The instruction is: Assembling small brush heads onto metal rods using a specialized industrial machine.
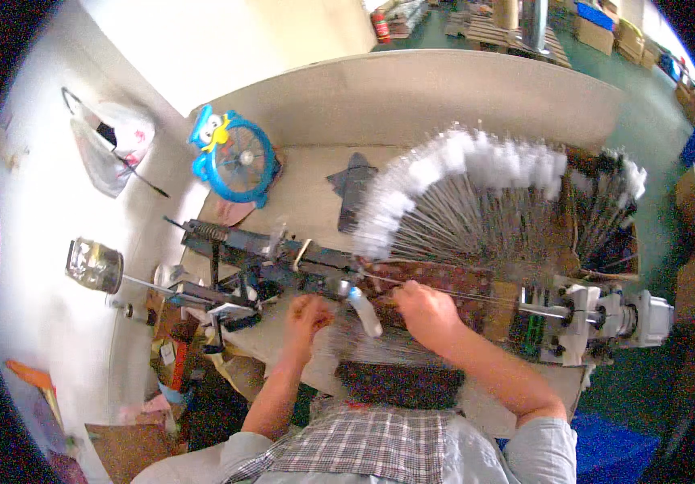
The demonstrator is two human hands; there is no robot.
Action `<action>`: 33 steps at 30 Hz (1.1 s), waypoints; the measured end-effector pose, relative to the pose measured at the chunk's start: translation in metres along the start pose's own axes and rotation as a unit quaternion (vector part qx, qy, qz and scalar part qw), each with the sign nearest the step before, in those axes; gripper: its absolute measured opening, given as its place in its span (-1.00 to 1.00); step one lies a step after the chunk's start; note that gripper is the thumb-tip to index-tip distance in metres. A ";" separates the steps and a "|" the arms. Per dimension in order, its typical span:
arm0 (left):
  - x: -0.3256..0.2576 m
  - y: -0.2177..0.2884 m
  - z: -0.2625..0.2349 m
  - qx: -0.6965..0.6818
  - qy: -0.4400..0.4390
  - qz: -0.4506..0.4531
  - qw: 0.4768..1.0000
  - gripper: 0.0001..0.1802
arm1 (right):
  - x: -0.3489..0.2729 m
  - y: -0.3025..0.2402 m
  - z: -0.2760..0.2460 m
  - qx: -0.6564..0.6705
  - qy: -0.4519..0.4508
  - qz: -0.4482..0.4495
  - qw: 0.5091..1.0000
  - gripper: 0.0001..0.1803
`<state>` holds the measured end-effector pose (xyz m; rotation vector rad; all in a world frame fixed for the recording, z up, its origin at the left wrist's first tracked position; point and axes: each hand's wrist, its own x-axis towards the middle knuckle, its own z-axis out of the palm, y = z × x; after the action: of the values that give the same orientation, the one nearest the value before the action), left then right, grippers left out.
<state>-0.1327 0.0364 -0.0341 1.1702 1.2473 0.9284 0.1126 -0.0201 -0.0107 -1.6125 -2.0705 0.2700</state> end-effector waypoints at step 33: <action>-0.027 0.040 0.137 -0.199 -0.149 -0.054 0.967 -0.86 | -0.012 0.009 -0.105 0.249 0.037 0.163 0.954 -0.76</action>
<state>0.0027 -0.0014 0.0025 0.8742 0.8246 0.8381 0.1744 -0.0445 0.0717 -1.5963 -1.5069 0.7653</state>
